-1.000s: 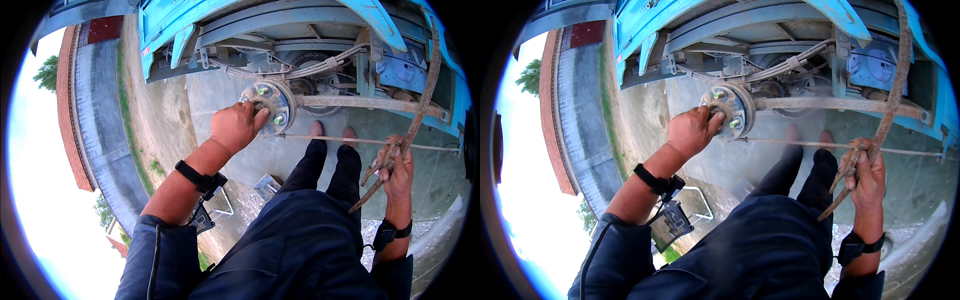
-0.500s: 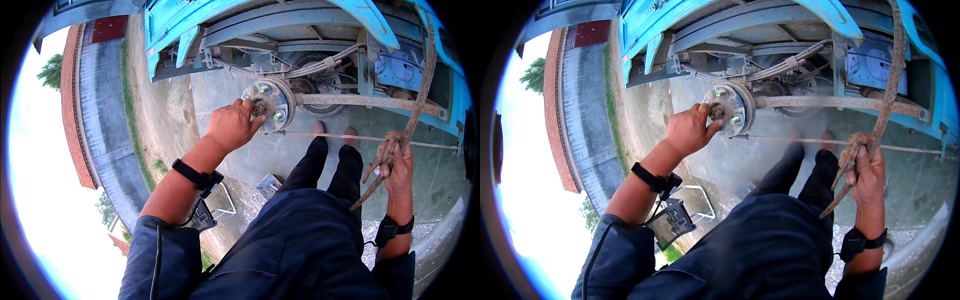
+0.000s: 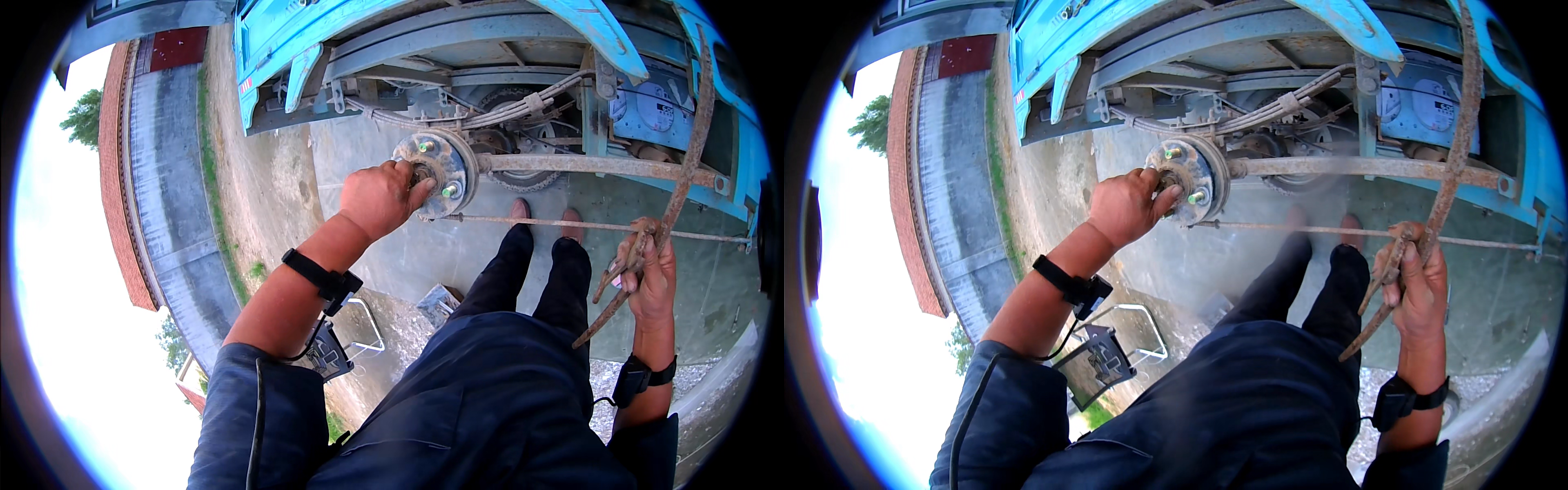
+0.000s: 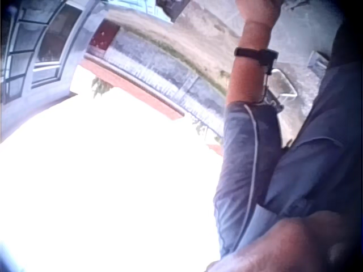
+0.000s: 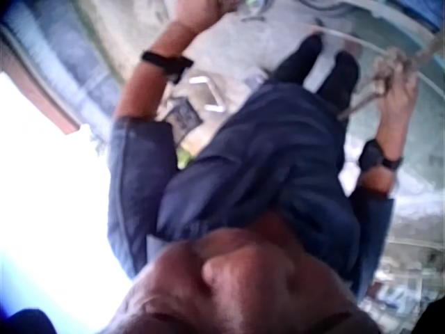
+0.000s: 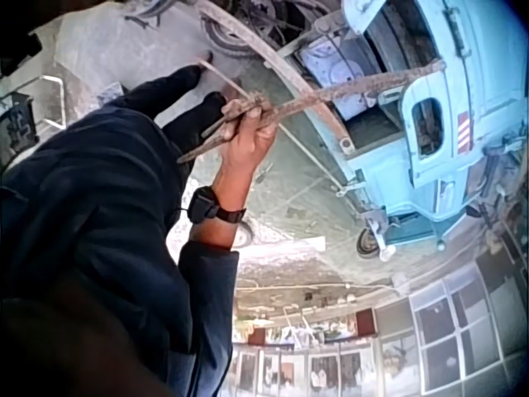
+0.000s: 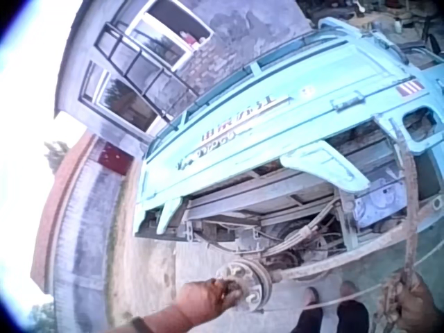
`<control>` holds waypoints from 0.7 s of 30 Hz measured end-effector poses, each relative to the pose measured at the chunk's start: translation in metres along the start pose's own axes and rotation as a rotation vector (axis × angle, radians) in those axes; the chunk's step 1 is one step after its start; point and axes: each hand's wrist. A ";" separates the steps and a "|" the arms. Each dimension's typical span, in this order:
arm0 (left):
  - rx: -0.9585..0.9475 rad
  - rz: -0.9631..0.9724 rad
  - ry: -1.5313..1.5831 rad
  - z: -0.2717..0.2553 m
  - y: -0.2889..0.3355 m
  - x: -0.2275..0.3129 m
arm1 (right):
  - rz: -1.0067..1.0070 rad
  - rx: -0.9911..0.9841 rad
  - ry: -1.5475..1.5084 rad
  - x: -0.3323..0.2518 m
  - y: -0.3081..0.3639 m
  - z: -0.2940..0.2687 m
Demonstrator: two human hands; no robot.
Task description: The person works on a vehicle axle using a hammer and a wrench. They strike the hub assembly with the hammer and use a large open-ended wrench together with a metal rod to manipulate the central hub component.
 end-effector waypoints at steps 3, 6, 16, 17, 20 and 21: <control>0.008 -0.258 0.189 0.016 0.004 0.007 | -0.001 0.017 -0.004 0.001 0.001 0.002; 0.008 -0.515 0.435 0.026 0.009 0.007 | 0.009 0.034 -0.003 -0.001 0.002 0.005; -0.075 0.172 -0.071 -0.019 -0.010 -0.003 | 0.016 0.036 0.005 -0.002 0.000 0.008; -0.071 0.204 -0.083 -0.017 -0.011 -0.005 | 0.015 0.037 0.003 -0.002 -0.001 0.007; -0.071 0.273 -0.107 -0.015 -0.011 -0.009 | 0.005 0.034 -0.006 -0.001 -0.002 0.005; -0.073 0.292 -0.113 -0.014 -0.012 -0.010 | 0.001 0.031 -0.007 -0.001 -0.002 0.005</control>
Point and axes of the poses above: each hand's wrist, its own y-axis away from the middle knuckle, its own z-axis out of the palm, x = y × z, and after that the axes turned 13 degrees about x, right-handed
